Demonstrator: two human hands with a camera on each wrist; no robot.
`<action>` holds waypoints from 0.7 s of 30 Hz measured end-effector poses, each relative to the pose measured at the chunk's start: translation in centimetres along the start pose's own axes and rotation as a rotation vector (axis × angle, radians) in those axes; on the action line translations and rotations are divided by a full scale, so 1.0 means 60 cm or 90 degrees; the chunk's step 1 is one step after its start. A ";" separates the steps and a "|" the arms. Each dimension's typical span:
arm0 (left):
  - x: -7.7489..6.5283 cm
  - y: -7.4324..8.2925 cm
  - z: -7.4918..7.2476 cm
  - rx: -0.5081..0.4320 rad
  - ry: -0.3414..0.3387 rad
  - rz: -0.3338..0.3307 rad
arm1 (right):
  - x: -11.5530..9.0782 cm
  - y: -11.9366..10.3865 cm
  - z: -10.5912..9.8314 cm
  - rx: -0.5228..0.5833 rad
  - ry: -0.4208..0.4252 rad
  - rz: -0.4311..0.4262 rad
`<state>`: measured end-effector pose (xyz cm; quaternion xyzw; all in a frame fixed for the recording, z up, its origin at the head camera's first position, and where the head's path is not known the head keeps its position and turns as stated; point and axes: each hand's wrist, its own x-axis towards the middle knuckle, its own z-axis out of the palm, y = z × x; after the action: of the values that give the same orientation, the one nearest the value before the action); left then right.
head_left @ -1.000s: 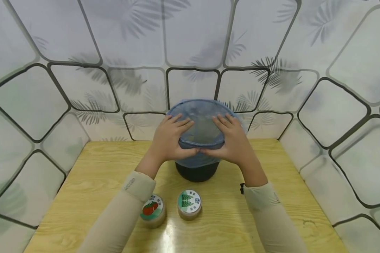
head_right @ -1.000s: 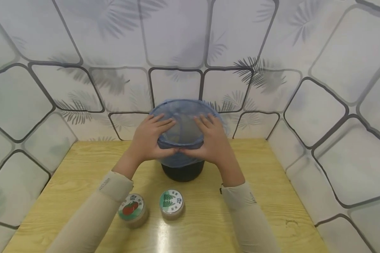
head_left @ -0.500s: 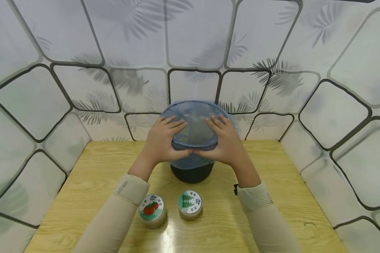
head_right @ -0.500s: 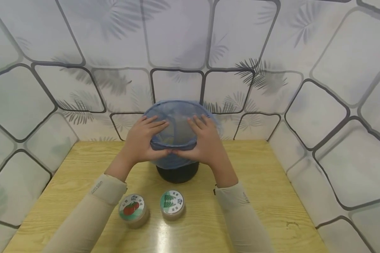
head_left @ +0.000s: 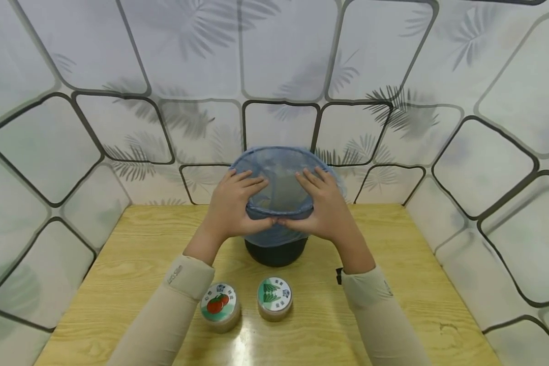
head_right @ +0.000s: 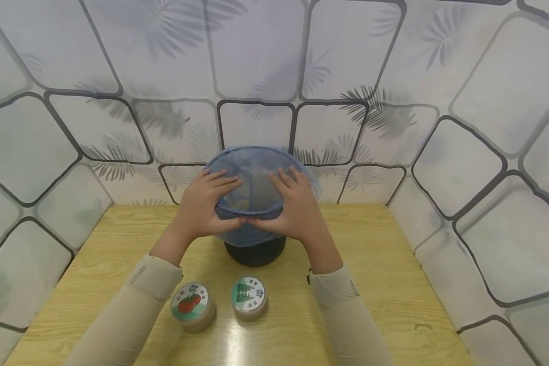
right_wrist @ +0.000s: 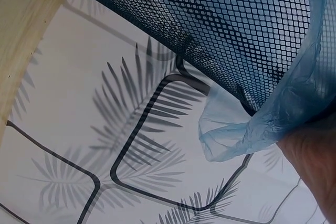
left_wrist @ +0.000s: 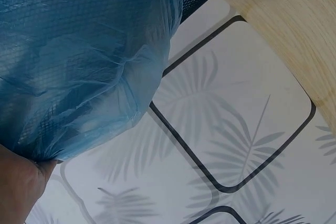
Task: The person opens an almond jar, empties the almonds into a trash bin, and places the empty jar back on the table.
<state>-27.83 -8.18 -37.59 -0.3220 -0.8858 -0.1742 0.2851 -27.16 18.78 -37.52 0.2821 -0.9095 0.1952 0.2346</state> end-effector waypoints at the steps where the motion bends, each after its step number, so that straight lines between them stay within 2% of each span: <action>1: 0.000 0.000 -0.001 0.001 0.001 0.001 | 0.001 0.000 0.001 0.002 0.000 -0.001; 10: -0.001 -0.004 -0.002 0.005 -0.007 0.015 | -0.003 -0.002 -0.002 0.015 0.002 0.006; 17: 0.006 -0.004 -0.010 0.018 -0.017 0.035 | -0.001 0.005 0.002 -0.048 0.069 -0.043; 21: 0.007 -0.005 -0.011 0.010 -0.006 0.046 | -0.003 0.005 0.002 -0.058 0.082 -0.044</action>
<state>-28.03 -8.50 -36.86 -0.3525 -0.8762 -0.1555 0.2897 -27.22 19.02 -37.78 0.2890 -0.8902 0.1632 0.3120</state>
